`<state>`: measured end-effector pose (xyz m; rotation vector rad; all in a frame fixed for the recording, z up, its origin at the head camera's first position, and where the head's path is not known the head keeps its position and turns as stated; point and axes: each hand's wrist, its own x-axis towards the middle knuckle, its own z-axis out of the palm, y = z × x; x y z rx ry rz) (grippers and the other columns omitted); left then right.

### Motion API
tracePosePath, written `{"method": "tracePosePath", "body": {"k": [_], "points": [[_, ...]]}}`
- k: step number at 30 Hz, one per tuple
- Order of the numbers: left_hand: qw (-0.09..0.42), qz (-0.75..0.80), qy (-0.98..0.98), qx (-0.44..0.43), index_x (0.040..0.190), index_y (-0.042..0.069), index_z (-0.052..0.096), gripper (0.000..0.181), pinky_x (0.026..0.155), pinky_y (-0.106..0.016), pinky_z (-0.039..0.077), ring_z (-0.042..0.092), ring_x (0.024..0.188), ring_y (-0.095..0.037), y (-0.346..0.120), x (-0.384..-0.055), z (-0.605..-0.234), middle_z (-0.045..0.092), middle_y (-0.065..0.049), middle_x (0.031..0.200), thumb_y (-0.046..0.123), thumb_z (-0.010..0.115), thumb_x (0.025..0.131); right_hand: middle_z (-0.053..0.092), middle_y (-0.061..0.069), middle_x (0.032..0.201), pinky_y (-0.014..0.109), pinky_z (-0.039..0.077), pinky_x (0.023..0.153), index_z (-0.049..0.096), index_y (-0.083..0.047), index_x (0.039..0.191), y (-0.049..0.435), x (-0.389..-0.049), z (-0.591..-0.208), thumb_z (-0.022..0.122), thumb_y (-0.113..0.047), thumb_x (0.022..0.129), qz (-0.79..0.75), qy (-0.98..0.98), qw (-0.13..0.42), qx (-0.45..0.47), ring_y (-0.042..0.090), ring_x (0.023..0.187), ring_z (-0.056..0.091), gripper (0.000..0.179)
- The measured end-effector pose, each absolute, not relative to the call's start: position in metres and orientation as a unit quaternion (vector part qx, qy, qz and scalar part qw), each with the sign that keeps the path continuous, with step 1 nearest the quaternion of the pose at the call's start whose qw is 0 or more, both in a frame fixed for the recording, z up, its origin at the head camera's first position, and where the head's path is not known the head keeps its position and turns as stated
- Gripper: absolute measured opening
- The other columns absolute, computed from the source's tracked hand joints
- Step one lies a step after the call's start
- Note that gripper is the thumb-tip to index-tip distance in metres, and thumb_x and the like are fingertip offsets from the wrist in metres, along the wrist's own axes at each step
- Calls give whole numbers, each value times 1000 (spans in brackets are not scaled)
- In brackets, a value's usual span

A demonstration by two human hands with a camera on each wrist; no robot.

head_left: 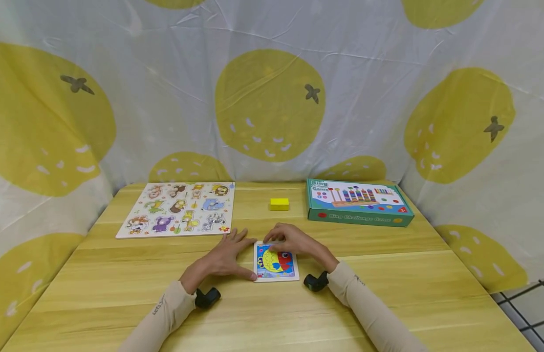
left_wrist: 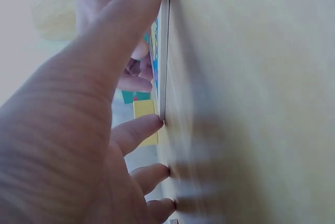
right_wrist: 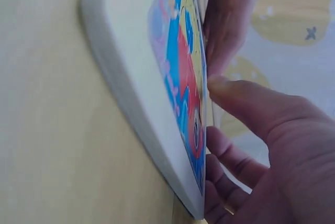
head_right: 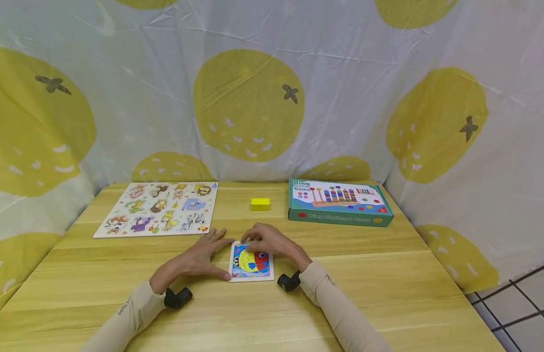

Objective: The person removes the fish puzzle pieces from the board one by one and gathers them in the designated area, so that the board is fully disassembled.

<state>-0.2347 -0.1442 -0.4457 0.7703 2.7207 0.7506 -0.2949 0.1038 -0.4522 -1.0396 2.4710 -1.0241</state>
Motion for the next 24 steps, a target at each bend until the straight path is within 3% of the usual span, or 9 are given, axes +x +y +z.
{"method": "tracePosePath", "body": {"k": [5,24], "points": [[106,256,924,262,147,14,40,99,115,-60,5,3,144,-46,-144,-236,-447,17,-20,157,62,76,68,58,-5,96,26,47,81,72,-19,105,104,-294,-455,68,-21,90,-356,855,120,-358,10,90,54,16],[115,228,932,256,148,18,38,104,115,-60,0,-1,144,-46,-138,-232,-447,14,-22,158,68,75,64,57,-1,103,29,46,88,70,-14,104,101,-291,-451,65,-16,91,-313,864,126,-374,13,94,52,15]]}}
